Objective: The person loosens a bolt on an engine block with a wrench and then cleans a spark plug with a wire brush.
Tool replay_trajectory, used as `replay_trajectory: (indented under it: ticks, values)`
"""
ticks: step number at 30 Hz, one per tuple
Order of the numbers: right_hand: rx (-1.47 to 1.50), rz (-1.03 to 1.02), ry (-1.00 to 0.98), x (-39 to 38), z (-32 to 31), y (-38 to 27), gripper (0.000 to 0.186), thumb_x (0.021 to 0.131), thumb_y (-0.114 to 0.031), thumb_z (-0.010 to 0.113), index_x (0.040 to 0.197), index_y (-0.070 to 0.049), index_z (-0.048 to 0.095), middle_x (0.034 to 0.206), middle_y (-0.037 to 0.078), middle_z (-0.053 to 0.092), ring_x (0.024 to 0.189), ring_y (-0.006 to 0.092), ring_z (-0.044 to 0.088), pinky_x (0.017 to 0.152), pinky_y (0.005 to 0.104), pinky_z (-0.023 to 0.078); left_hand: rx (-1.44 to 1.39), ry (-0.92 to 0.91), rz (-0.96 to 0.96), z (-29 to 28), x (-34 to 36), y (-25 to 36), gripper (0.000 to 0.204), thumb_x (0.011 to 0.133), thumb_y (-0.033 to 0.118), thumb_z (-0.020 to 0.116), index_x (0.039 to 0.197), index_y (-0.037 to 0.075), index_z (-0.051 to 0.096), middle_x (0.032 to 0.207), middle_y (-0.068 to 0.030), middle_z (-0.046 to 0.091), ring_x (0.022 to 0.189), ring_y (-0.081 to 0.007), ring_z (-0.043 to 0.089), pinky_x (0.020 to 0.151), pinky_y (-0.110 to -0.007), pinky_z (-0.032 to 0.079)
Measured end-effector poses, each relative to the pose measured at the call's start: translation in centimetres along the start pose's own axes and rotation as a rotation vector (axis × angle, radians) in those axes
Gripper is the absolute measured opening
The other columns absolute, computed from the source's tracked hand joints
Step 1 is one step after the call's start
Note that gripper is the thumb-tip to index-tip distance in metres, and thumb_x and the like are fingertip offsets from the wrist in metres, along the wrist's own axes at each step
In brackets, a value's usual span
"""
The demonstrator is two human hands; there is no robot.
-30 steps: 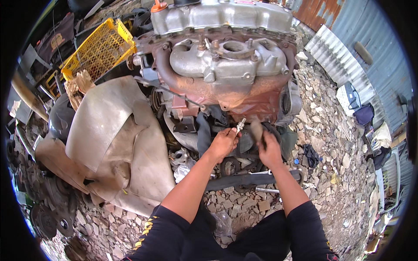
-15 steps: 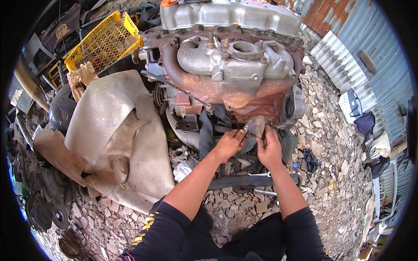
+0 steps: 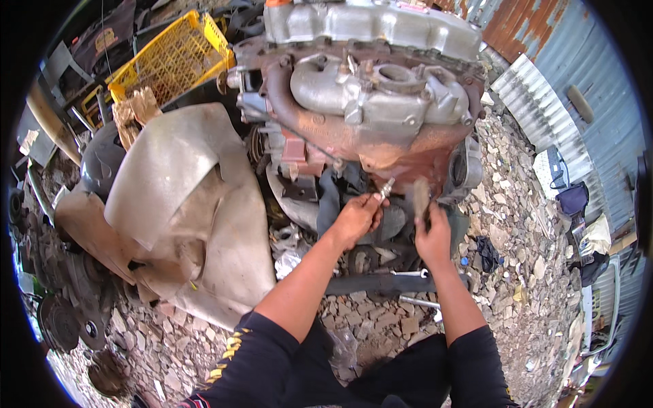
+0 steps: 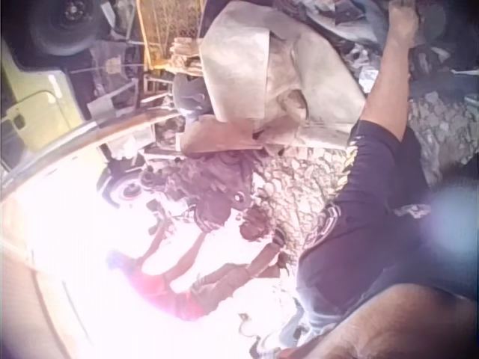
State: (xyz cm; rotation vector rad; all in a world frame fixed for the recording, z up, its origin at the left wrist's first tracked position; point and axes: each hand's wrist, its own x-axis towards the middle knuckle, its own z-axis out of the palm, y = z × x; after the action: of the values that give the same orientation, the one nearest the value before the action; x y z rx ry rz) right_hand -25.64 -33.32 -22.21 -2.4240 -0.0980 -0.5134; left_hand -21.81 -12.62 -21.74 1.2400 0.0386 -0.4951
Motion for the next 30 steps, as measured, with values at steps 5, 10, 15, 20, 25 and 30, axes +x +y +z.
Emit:
replay_trajectory:
  ticks: [5, 10, 15, 20, 25, 30]
  values:
    - [0.039, -0.119, -0.03, -0.2, 1.0, -1.0, 0.047, 0.086, -0.01, 0.064, 0.128, 0.005, 0.05, 0.116, 0.027, 0.056, 0.106, 0.0458, 0.056, 0.089, 0.0452, 0.047, 0.089, -0.019, 0.002, 0.7, -0.7, -0.3, 0.034, 0.104, 0.032, 0.045, 0.106, 0.003, 0.062, 0.068, 0.0024, 0.048, 0.06, -0.008, 0.043, 0.055, -0.024, 0.038]
    - [-0.041, 0.002, -0.038, -0.2, -0.2, 0.1, 0.046, 0.083, -0.007, 0.065, 0.125, 0.007, 0.052, 0.114, 0.027, 0.057, 0.104, 0.0443, 0.057, 0.088, 0.0446, 0.047, 0.118, 0.024, 0.055, 0.4, -0.6, 0.4, 0.031, 0.103, 0.031, 0.047, 0.111, 0.003, 0.06, 0.078, 0.0005, 0.06, 0.063, -0.0076, 0.048, 0.058, -0.023, 0.041]
    - [0.101, -0.153, 0.161, 0.7, -1.0, -4.1, 0.047, 0.085, -0.014, 0.069, 0.123, 0.007, 0.053, 0.113, 0.025, 0.057, 0.101, 0.0432, 0.058, 0.087, 0.0422, 0.048, 0.332, 0.093, 0.11, 1.4, -1.0, -0.7, 0.03, 0.099, 0.025, 0.054, 0.111, -0.003, 0.056, 0.093, -0.0073, 0.07, 0.073, -0.0151, 0.059, 0.07, -0.03, 0.049]
    - [0.036, -0.191, 0.08, 0.3, -1.3, -4.3, 0.047, 0.083, -0.012, 0.07, 0.123, 0.006, 0.055, 0.114, 0.024, 0.057, 0.102, 0.0423, 0.058, 0.087, 0.0422, 0.048, 0.399, 0.106, 0.216, 1.3, -1.1, -0.6, 0.025, 0.098, 0.019, 0.057, 0.111, -0.003, 0.055, 0.092, -0.0079, 0.069, 0.077, -0.0153, 0.062, 0.076, -0.03, 0.049]
    - [-0.083, -0.043, -0.039, -0.7, -1.5, 1.1, 0.046, 0.082, -0.012, 0.072, 0.122, 0.006, 0.056, 0.113, 0.024, 0.058, 0.101, 0.0406, 0.059, 0.086, 0.0409, 0.049, 0.171, 0.081, 0.282, 1.4, -0.1, -0.4, 0.02, 0.094, 0.015, 0.064, 0.103, 0.0, 0.054, 0.08, -0.0028, 0.064, 0.061, -0.0096, 0.049, 0.058, -0.026, 0.042]
    - [0.089, -0.198, 0.123, 0.8, -1.4, -4.5, 0.047, 0.083, -0.014, 0.072, 0.123, 0.006, 0.055, 0.112, 0.024, 0.058, 0.1, 0.0399, 0.059, 0.088, 0.0393, 0.048, 0.582, 0.266, 0.29, 0.8, -0.8, -1.2, 0.021, 0.093, 0.014, 0.065, 0.1, -0.001, 0.054, 0.08, -0.0061, 0.066, 0.062, -0.0085, 0.056, 0.056, -0.028, 0.045]
